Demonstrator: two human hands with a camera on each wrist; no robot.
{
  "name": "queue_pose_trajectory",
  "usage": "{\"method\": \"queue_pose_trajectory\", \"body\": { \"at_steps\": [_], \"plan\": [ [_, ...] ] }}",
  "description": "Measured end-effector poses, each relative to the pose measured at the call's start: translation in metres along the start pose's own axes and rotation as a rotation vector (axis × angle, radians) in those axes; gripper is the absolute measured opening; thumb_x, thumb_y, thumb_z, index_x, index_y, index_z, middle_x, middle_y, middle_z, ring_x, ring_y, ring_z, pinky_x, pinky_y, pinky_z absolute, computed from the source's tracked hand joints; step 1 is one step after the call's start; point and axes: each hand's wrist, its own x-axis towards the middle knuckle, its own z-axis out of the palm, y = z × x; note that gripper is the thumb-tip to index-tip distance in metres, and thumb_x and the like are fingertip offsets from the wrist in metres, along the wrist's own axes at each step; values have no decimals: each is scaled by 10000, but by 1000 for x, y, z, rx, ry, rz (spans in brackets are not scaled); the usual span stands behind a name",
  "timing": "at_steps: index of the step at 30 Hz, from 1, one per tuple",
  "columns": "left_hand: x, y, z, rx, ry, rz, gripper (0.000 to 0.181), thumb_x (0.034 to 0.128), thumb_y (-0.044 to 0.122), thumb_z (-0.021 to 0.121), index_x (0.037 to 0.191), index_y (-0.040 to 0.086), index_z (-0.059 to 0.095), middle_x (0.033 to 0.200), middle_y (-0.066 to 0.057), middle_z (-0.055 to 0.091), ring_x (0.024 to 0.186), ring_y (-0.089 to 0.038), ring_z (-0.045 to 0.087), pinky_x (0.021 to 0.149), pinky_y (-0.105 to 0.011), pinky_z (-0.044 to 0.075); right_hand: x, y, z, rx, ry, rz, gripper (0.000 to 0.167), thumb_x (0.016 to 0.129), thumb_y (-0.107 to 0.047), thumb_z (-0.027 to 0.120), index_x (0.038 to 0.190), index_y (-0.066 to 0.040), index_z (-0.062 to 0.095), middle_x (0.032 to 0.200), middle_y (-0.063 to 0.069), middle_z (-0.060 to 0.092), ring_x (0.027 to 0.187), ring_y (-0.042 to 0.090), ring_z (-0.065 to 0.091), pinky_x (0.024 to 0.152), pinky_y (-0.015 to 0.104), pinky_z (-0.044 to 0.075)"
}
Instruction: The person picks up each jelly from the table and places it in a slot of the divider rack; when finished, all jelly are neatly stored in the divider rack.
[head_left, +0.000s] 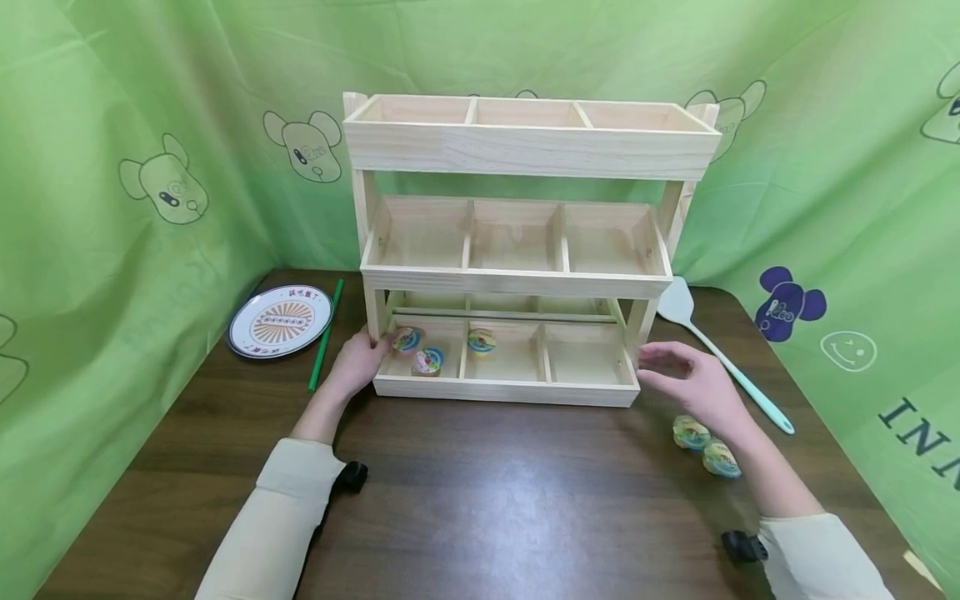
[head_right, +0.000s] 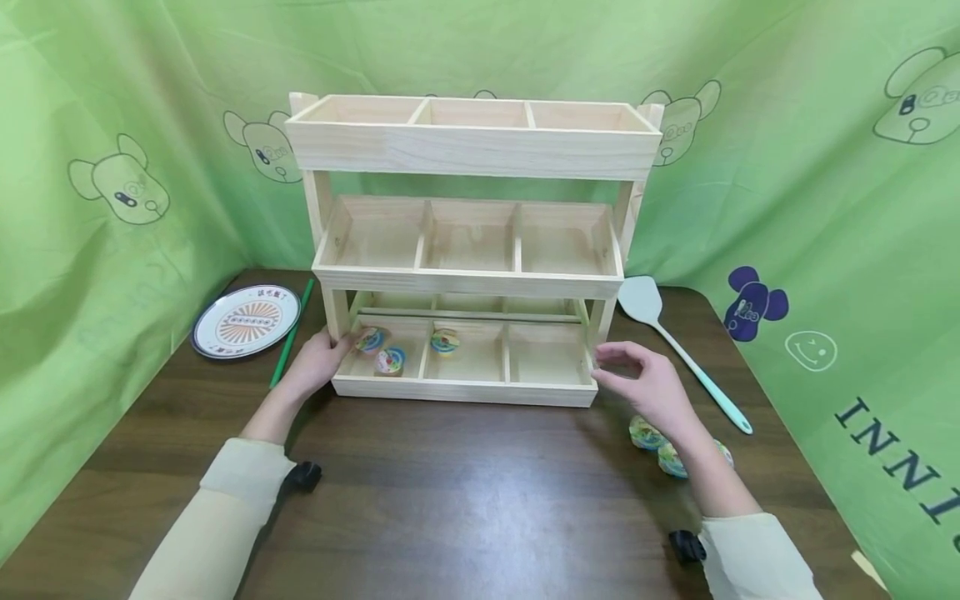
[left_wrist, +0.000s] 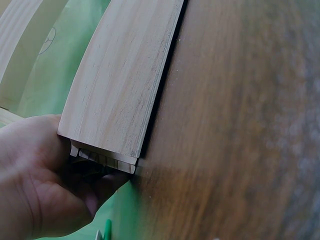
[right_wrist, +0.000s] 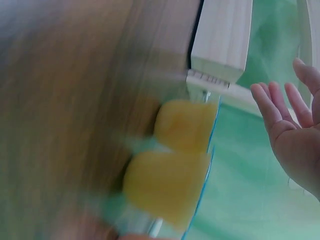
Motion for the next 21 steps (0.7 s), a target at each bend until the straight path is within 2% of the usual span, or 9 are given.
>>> {"method": "queue_pose_trajectory", "body": {
  "at_steps": [7,14,21],
  "plan": [
    [0,-2,0,24,6,9,498,1065,302,451,1338,-113,482,1068,-283,657,888,-325,618,794,-494,527,-18,12,-15,-27,-10,38,376,931,-264,762,1253,-90,676,1201,142,692,1030,-24,606,838,134,451],
    [2,-2,-1,21,4,8,498,1063,310,454,1331,-108,484,1024,-258,655,864,-313,608,765,-471,521,-34,22,-26,-41,17,58,362,913,-234,783,1236,-103,687,1161,-4,718,1016,-38,628,815,106,443],
    [1,-2,0,16,-5,-4,529,1059,320,445,1370,-108,461,1117,-294,645,934,-333,612,834,-505,518,-44,27,-35,-97,-11,69,387,900,-245,797,1235,-85,690,1195,127,702,1001,-67,611,799,112,445]
  ]
}}
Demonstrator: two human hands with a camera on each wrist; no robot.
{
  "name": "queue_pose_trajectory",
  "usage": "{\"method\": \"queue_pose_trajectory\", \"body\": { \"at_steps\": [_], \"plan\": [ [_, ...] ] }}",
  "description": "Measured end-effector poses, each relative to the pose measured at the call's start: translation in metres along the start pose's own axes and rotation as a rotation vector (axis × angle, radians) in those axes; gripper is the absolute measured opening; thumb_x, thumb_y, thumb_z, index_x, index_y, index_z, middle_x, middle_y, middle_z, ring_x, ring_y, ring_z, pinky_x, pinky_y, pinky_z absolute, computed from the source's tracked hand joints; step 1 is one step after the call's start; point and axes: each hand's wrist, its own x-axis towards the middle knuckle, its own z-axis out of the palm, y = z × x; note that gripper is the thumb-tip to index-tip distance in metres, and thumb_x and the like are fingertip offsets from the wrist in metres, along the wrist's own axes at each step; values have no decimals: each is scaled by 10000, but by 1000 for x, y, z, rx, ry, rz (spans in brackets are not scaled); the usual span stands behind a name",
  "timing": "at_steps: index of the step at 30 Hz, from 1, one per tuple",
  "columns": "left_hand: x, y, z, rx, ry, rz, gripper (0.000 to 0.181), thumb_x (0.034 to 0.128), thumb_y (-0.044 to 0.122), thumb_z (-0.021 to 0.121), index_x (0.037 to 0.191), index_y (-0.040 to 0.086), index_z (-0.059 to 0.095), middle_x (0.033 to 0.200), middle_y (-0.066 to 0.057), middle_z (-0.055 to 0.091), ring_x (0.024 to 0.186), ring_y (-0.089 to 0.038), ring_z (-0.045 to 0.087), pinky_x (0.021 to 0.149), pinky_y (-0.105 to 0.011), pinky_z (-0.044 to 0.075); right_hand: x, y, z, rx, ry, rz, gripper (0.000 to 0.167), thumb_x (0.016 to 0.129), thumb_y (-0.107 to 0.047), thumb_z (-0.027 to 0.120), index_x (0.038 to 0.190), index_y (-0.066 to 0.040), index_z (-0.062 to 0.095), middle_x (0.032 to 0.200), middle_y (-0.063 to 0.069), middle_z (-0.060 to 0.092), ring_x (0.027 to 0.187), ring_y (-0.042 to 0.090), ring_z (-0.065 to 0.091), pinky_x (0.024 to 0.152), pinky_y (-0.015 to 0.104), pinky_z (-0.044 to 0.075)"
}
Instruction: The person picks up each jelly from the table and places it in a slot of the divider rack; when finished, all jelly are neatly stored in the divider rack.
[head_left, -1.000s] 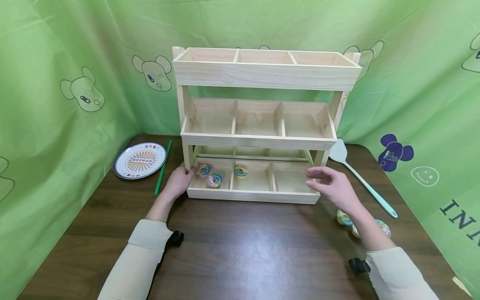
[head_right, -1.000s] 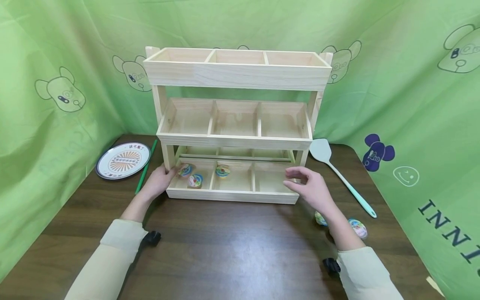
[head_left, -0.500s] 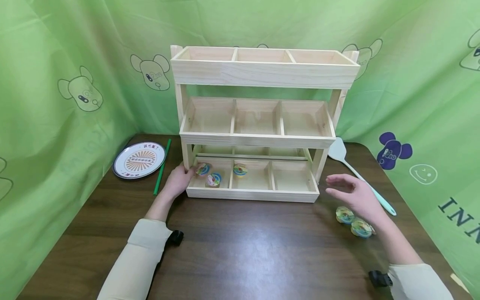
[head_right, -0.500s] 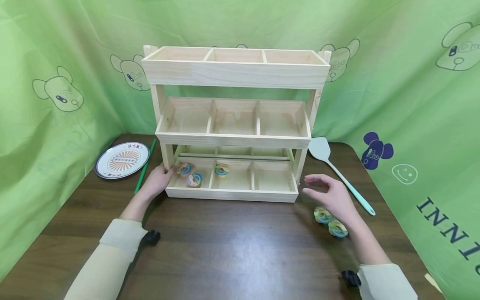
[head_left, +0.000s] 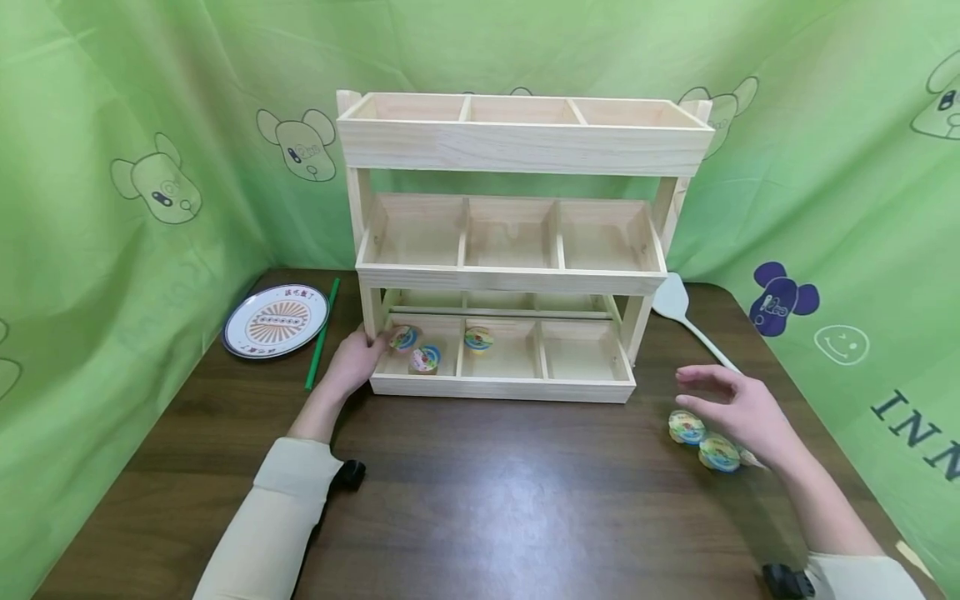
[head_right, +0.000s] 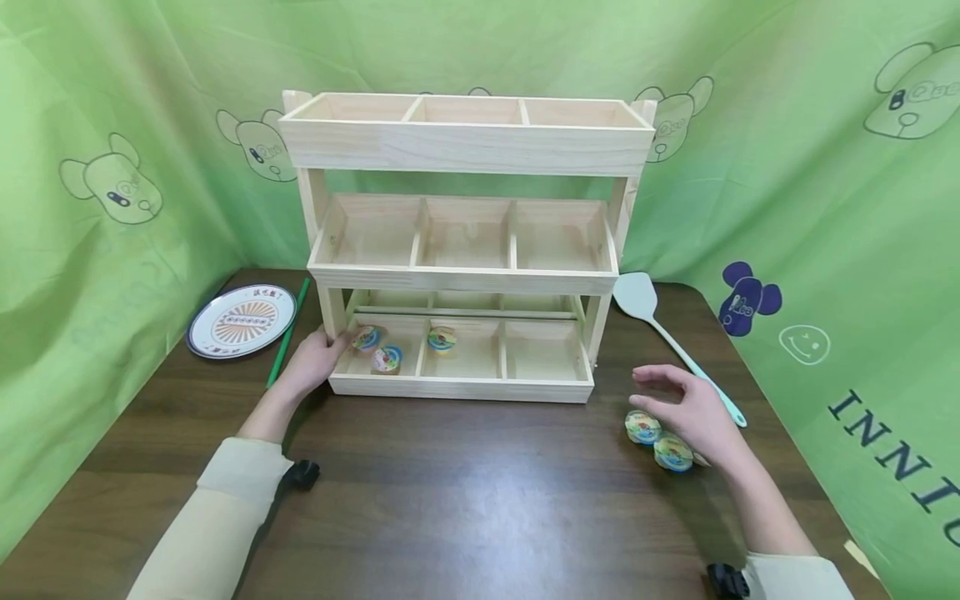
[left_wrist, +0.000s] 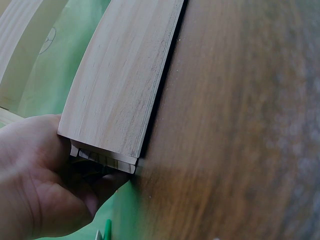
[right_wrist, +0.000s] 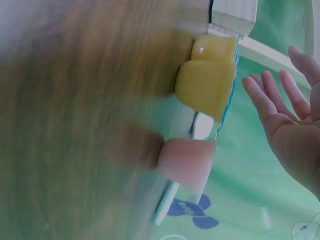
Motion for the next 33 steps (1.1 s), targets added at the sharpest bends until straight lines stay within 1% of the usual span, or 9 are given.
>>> {"method": "queue_pose_trajectory", "body": {
  "at_steps": [3,6,10,16,19,21,24,28,33],
  "plan": [
    [-1,0,0,-2,0,-5,530,1056,324,447,1372,-102,463,1127,-293,643,944,-335,606,847,-511,514,-4,2,-3,-18,-20,1,400,892,-245,804,1239,-81,689,1204,135,699,1019,-85,592,827,109,416],
    [0,0,0,0,-1,-5,525,1057,320,444,1365,-105,467,1115,-290,644,931,-331,603,834,-505,514,-7,4,-4,-11,-60,13,442,889,-251,807,1265,-62,671,1246,164,676,1029,-45,623,840,99,399],
    [1,-1,0,2,0,-4,524,1061,317,438,1364,-110,466,1080,-278,647,891,-320,599,792,-484,514,-9,6,-4,36,-133,46,504,892,-244,803,1308,-15,631,1320,225,620,1068,159,678,825,110,455],
    [1,-1,0,4,1,-2,521,1065,304,437,1371,-116,462,1098,-286,648,901,-317,603,799,-485,515,-8,9,-3,71,-214,44,530,905,-185,784,1348,28,586,1359,272,576,1150,445,612,843,173,502],
    [0,0,1,-2,1,-3,520,1065,302,441,1378,-114,459,1119,-295,646,920,-325,605,816,-495,513,-9,9,-3,43,-227,40,533,890,-195,799,1343,3,601,1346,257,592,1109,421,645,830,197,513],
    [0,0,0,-2,0,-1,518,1067,302,439,1375,-114,461,1119,-297,647,920,-326,607,817,-497,513,-9,9,-2,8,-233,42,538,868,-216,821,1329,-23,622,1321,237,613,1052,342,673,797,215,519],
    [0,1,0,-5,-1,0,517,1070,314,438,1368,-108,469,1110,-290,650,916,-327,607,816,-497,514,-9,9,-1,-46,-253,50,551,827,-238,854,1306,-60,648,1282,207,637,995,227,632,758,246,505],
    [-1,1,0,-8,0,2,523,1069,321,437,1367,-108,470,1122,-294,650,931,-332,612,834,-508,514,-10,8,0,-63,-282,61,541,789,-194,870,1276,-73,668,1255,202,644,974,226,583,742,268,488],
    [-2,1,0,-5,1,8,535,1071,312,430,1390,-117,448,1176,-319,634,994,-353,620,882,-531,508,-8,10,2,-64,-292,58,514,778,-154,864,1251,-68,680,1193,177,672,945,222,594,736,271,490]
  ]
}}
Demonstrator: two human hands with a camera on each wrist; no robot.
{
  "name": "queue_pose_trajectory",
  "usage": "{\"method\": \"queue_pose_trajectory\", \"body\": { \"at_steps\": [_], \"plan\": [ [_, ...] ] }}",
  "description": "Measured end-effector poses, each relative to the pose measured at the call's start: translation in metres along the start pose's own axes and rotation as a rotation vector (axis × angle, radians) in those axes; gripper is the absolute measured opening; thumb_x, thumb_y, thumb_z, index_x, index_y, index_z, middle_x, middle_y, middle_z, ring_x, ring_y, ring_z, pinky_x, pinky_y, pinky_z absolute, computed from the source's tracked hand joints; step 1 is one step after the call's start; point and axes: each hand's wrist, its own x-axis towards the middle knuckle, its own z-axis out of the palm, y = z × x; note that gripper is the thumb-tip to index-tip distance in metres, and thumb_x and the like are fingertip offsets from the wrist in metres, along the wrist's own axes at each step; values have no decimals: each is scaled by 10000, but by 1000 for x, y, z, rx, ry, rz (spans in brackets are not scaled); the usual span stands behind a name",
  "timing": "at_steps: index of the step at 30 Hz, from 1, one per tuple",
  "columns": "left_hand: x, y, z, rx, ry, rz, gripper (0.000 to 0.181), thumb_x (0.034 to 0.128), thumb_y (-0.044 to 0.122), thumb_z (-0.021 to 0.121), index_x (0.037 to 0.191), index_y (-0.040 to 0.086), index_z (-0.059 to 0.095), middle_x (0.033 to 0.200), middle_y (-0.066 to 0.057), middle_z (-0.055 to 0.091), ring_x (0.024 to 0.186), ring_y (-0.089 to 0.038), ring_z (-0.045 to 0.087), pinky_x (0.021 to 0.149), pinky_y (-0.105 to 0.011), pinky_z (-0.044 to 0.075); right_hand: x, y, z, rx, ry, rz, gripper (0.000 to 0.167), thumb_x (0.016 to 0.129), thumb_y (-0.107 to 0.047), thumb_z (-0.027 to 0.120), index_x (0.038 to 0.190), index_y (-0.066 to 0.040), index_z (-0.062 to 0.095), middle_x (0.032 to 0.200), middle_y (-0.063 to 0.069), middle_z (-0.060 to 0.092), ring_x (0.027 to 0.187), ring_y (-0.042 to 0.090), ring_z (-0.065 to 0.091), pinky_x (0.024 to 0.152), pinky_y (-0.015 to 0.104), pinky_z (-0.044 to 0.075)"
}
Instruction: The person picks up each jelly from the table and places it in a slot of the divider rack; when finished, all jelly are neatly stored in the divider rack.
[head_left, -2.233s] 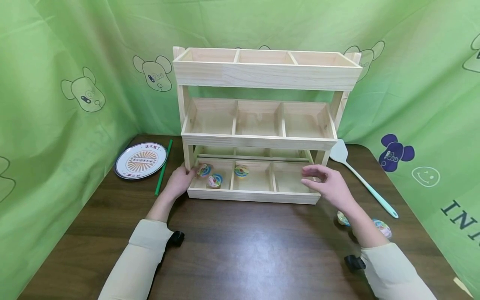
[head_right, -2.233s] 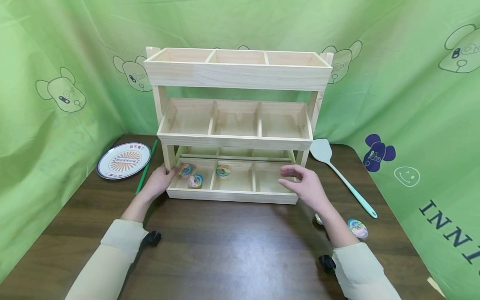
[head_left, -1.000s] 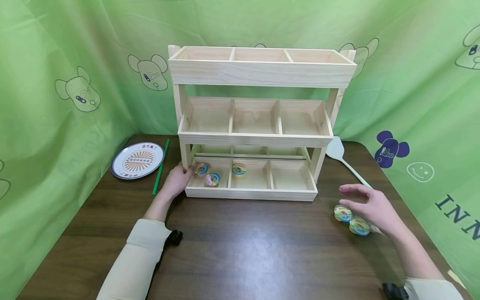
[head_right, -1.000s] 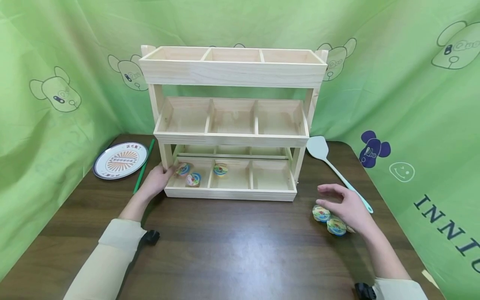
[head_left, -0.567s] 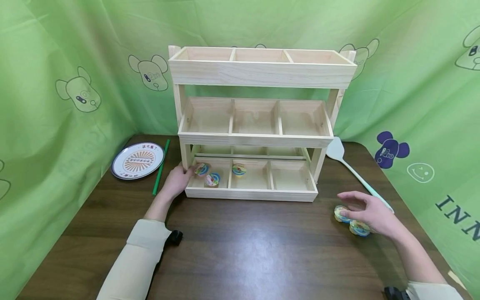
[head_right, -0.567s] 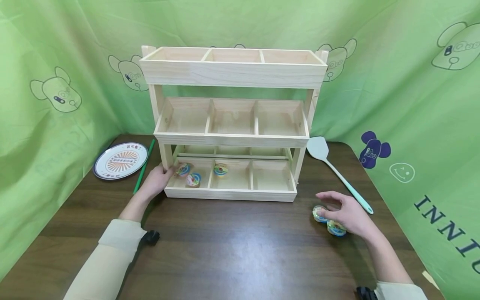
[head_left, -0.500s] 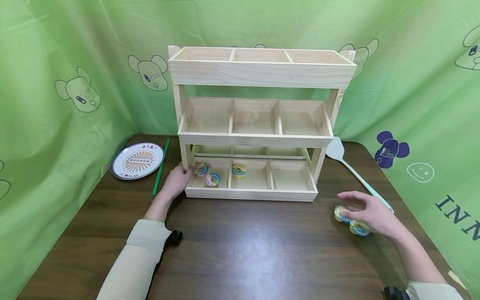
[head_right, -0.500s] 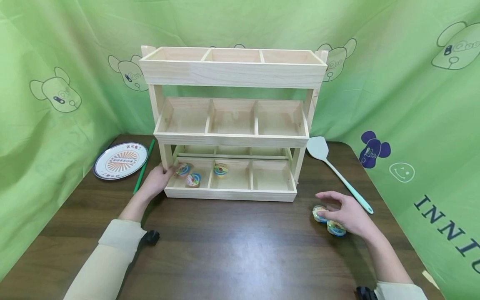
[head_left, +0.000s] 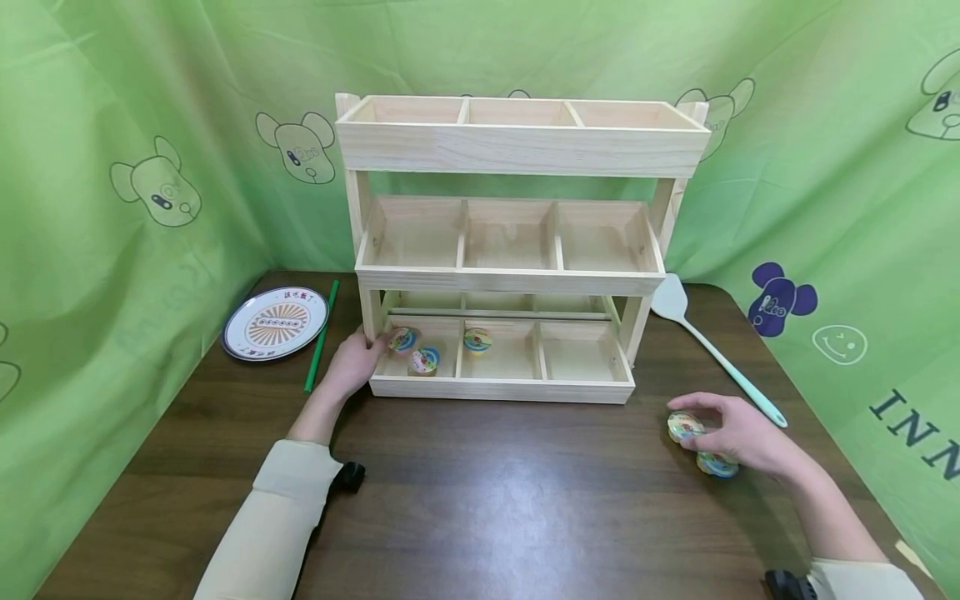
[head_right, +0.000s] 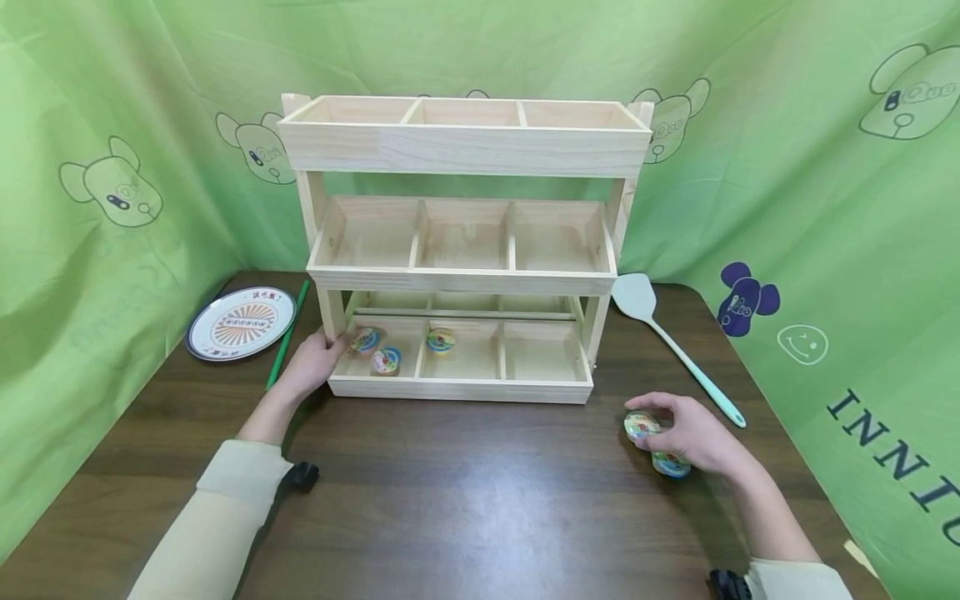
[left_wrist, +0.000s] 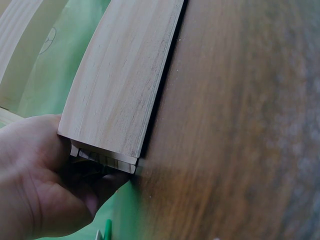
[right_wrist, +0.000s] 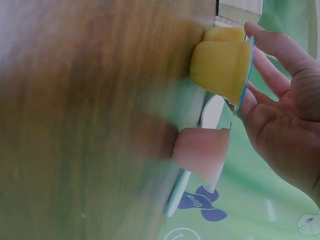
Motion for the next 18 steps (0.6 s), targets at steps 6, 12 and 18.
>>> {"method": "queue_pose_trajectory", "body": {
  "at_steps": [6,12,18],
  "plan": [
    [1,-1,0,-4,1,-4,524,1071,316,437,1373,-111,467,1144,-304,646,961,-342,622,850,-513,518,6,-1,2,-23,17,-9,482,834,-229,843,1262,-70,688,1168,122,700,969,180,623,769,251,486],
    [1,-1,0,-2,4,-11,508,1071,325,434,1322,-111,502,1093,-288,654,925,-336,616,829,-504,516,15,-2,3,-58,28,1,517,854,-324,828,1277,-64,684,1152,107,717,999,212,640,789,276,485],
    [1,0,0,1,-2,-10,523,1072,329,432,1350,-110,491,1128,-301,651,954,-348,629,852,-517,513,16,-2,2,-48,5,10,575,833,-318,845,1296,-29,662,1167,137,711,1061,267,637,828,320,494]
  ]
}}
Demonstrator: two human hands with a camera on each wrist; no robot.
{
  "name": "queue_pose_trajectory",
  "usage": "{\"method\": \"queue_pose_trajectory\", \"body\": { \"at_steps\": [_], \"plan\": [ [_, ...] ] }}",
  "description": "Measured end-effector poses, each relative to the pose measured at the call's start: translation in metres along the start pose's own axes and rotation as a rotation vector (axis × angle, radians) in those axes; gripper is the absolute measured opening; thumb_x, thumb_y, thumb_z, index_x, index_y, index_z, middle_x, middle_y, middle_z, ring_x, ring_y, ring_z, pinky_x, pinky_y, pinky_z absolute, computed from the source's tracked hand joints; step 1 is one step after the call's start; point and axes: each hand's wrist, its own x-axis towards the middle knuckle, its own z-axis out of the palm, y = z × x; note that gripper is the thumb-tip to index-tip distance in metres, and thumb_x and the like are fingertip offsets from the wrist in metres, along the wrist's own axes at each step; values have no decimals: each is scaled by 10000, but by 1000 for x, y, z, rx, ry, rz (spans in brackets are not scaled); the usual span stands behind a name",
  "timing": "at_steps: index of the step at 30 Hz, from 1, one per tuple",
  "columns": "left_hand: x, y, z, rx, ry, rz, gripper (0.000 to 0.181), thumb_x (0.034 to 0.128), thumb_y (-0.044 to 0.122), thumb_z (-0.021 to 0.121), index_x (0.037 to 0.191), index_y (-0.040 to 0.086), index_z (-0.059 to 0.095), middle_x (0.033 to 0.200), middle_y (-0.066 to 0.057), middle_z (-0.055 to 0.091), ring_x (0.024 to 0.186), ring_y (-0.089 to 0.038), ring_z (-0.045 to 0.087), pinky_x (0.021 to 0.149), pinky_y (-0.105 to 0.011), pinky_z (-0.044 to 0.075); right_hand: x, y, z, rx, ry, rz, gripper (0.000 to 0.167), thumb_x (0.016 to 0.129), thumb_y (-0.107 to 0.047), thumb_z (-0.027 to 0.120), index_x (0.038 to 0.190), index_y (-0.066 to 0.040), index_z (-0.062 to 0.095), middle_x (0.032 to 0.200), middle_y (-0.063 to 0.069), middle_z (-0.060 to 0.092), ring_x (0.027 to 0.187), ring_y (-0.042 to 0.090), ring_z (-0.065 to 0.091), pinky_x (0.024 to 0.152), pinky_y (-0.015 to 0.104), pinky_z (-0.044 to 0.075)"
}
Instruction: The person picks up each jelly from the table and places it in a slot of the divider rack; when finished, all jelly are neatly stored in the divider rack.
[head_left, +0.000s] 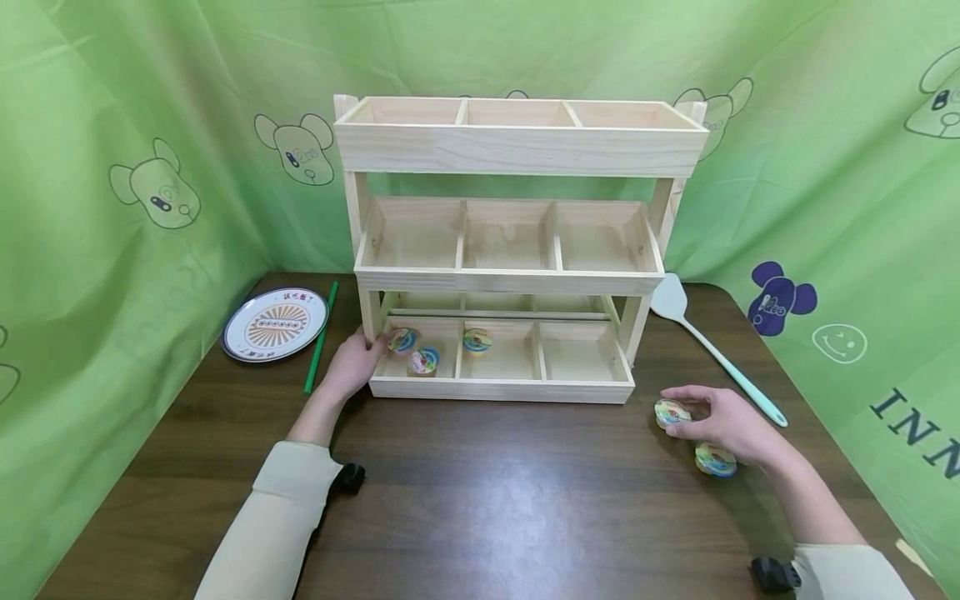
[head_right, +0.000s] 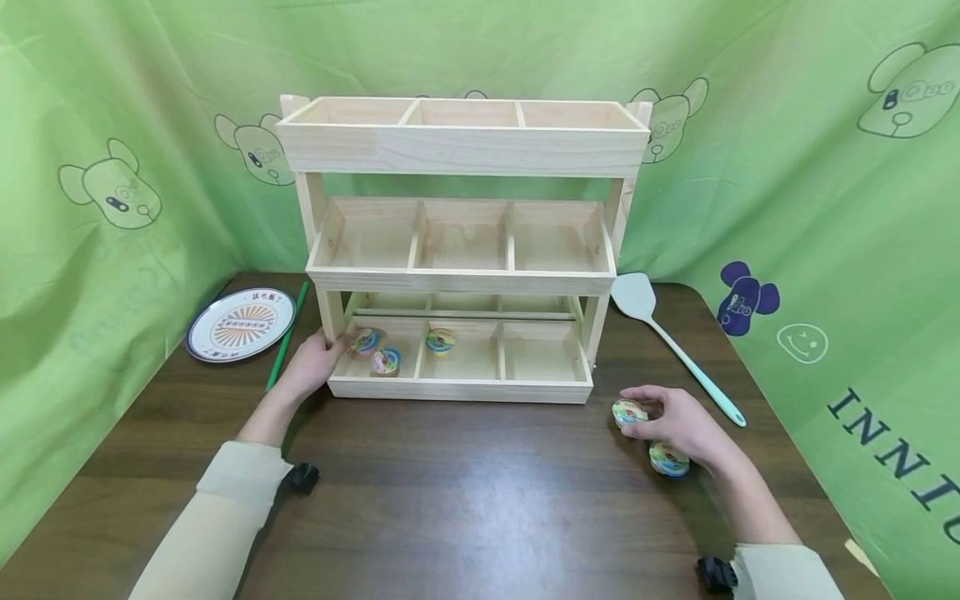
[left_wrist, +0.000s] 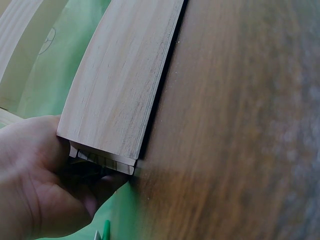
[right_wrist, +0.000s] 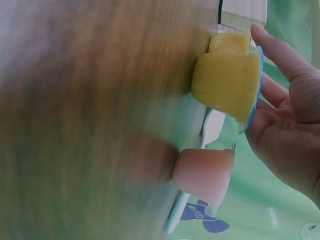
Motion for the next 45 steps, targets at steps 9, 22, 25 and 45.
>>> {"method": "queue_pose_trajectory", "body": {
  "at_steps": [9,22,25,45],
  "plan": [
    [0,0,-2,3,0,-7,545,1072,334,436,1384,-113,460,1147,-313,645,978,-362,633,860,-519,517,-1,1,1,27,-17,4,554,822,-224,847,1286,4,646,1136,150,718,1089,355,650,823,317,501],
    [1,0,0,-4,1,-11,560,1070,333,428,1408,-113,437,1196,-327,626,1038,-386,619,910,-541,496,-5,1,-7,57,69,75,575,821,-266,858,1295,-9,657,1079,114,728,911,154,634,744,239,482],
    [1,0,-1,-8,7,-2,558,1070,340,433,1397,-111,448,1187,-324,628,1024,-385,614,906,-545,493,-6,-2,-11,40,83,71,576,839,-306,844,1311,-34,655,1096,107,730,940,143,638,770,232,465],
    [1,-1,0,-3,8,3,544,1074,335,437,1376,-117,459,1139,-303,643,954,-340,614,842,-514,509,-5,-25,-14,-6,145,30,564,869,-440,796,1342,-162,664,1165,83,718,1016,181,603,787,274,433]
  ]
}}
